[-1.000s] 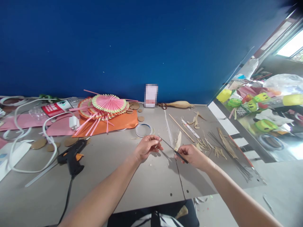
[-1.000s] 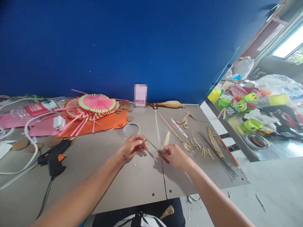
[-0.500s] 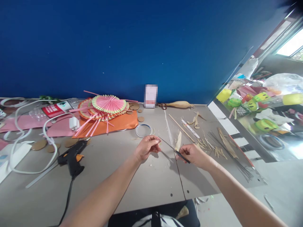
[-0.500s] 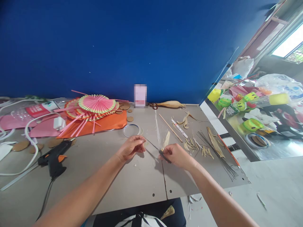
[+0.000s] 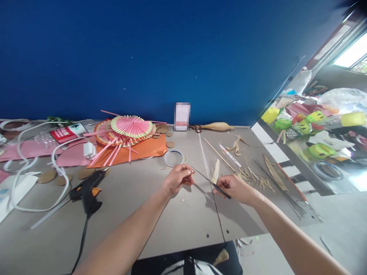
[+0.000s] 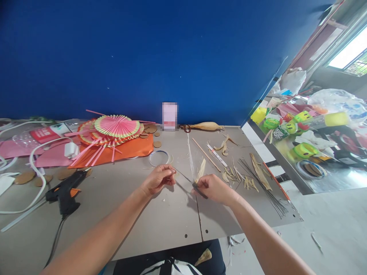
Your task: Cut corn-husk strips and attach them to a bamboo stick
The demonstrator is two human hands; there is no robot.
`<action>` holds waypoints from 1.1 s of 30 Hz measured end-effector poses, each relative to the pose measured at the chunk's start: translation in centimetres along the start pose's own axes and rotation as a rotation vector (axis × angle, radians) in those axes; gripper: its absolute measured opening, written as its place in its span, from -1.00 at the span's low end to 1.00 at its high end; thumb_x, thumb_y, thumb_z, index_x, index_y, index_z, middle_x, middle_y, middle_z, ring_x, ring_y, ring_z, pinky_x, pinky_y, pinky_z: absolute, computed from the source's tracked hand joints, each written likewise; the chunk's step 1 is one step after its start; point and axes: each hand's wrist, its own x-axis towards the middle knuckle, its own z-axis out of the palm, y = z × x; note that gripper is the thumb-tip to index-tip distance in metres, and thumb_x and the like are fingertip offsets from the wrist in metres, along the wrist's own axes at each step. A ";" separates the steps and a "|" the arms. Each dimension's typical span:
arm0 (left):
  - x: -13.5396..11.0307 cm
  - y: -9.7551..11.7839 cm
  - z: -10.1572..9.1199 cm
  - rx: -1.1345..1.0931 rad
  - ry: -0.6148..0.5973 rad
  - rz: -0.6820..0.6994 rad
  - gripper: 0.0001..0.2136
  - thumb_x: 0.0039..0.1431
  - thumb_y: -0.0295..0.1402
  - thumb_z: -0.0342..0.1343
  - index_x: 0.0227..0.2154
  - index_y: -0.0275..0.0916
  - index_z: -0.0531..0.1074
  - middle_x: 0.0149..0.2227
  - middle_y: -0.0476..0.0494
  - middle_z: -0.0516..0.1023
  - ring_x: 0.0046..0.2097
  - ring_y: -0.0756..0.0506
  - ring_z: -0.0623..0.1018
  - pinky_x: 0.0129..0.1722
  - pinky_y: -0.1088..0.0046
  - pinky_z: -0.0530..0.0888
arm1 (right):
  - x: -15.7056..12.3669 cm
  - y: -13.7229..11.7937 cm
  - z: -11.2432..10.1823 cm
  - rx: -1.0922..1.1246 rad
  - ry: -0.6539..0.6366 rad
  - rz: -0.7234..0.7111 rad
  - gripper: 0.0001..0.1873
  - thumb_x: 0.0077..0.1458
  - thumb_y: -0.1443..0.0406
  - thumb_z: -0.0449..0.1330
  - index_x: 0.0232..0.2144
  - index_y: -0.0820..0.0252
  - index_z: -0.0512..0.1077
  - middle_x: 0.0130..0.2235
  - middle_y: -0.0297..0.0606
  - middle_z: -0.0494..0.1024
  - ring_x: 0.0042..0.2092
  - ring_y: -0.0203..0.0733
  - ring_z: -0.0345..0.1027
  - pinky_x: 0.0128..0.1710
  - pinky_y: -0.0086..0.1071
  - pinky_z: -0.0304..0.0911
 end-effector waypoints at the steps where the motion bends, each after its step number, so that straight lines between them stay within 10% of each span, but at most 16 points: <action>1: 0.0 0.0 0.0 0.000 -0.003 0.000 -0.91 -0.16 -0.41 0.08 -0.58 -0.31 0.29 -0.72 0.04 0.36 -0.64 0.06 0.41 -0.63 0.60 0.32 | 0.1 0.2 0.0 -0.003 -0.004 0.000 -0.70 -0.24 0.12 0.20 -0.64 0.25 0.29 -0.68 -0.46 0.22 -0.61 -0.44 0.00 -0.63 -0.52 -0.08; 19: -0.1 0.2 0.0 -0.005 -0.050 0.007 -0.89 -0.14 -0.40 0.11 -0.59 -0.30 0.28 -0.73 0.02 0.37 -0.66 0.09 0.35 -0.63 0.62 0.31 | -0.3 0.0 0.5 0.073 0.095 0.053 -0.63 -0.22 0.06 0.18 -0.70 0.23 0.23 -0.70 -0.43 0.27 -0.61 -0.41 0.08 -0.60 -0.50 -0.03; 33: 0.7 -0.3 -0.5 -0.332 0.099 0.019 -0.86 -0.14 -0.38 0.18 -0.46 -0.32 0.42 -0.44 -0.10 0.51 -0.39 -0.01 0.53 -0.64 0.69 0.37 | 1.3 0.1 6.3 0.108 0.441 -0.052 -0.65 -0.23 0.12 0.19 -0.69 0.20 0.13 -0.68 -0.49 0.09 -0.61 -0.43 -0.11 -0.65 -0.51 -0.14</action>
